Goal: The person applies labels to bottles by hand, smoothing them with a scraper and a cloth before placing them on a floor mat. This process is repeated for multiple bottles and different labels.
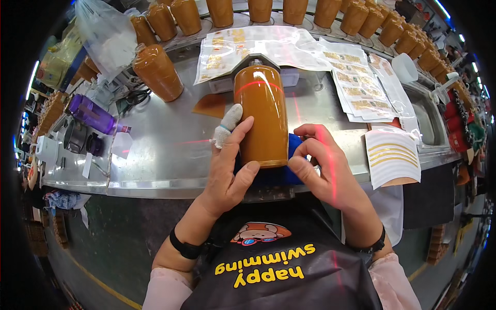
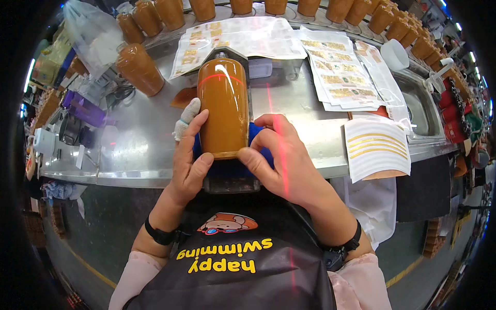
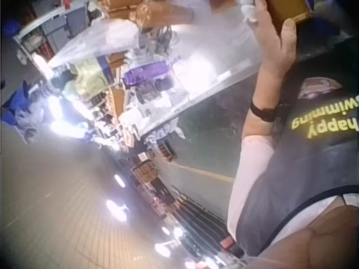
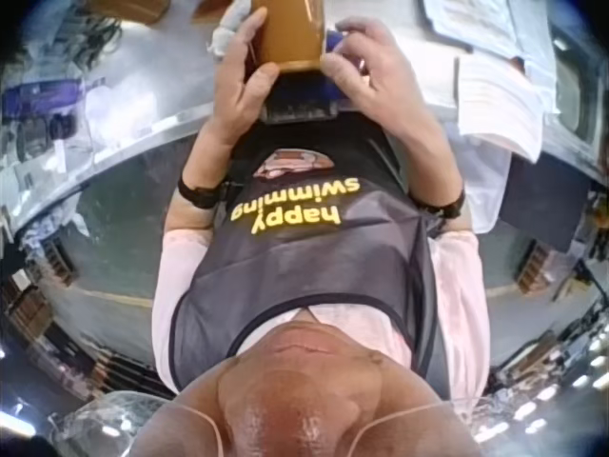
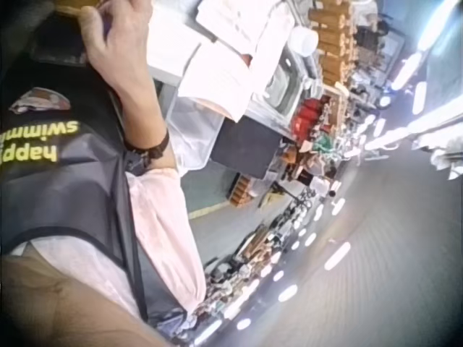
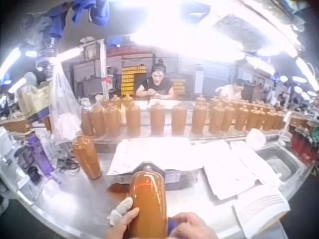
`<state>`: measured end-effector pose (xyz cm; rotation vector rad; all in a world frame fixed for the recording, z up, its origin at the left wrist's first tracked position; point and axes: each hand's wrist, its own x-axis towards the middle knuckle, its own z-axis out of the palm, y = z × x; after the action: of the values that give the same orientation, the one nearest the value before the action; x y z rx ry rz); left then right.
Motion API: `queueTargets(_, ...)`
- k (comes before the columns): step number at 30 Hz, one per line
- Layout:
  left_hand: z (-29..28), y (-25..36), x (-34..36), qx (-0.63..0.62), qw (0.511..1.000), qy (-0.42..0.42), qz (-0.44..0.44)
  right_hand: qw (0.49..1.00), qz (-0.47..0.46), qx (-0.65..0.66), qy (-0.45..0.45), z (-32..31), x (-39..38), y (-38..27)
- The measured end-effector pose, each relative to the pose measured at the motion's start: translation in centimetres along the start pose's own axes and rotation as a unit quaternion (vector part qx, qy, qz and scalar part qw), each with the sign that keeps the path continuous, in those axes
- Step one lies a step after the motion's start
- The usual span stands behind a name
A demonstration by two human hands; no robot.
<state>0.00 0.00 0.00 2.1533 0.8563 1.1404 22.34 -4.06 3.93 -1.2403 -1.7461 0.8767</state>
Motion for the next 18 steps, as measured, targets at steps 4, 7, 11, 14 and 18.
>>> queueTargets(4,0.5,-0.1,0.0,-0.015,1.000,0.023,0.003,0.994,-0.044,-0.098,-0.001,0.6,-0.2,0.7)
queueTargets(7,0.5,-0.1,-0.3,-0.012,1.000,0.022,-0.007,0.996,-0.051,-0.074,0.002,0.4,-0.3,1.1)
queueTargets(11,0.6,-0.2,-0.2,-0.014,0.999,0.035,-0.017,1.000,-0.015,-0.007,-0.022,0.1,-0.2,0.4)
queueTargets(14,0.8,0.0,-0.1,-0.011,0.999,0.041,-0.024,0.999,-0.031,-0.032,0.000,0.4,-0.1,0.8)
queueTargets(18,1.1,0.0,0.0,-0.031,0.998,0.058,-0.024,0.999,-0.048,-0.003,0.008,0.0,0.0,0.1)
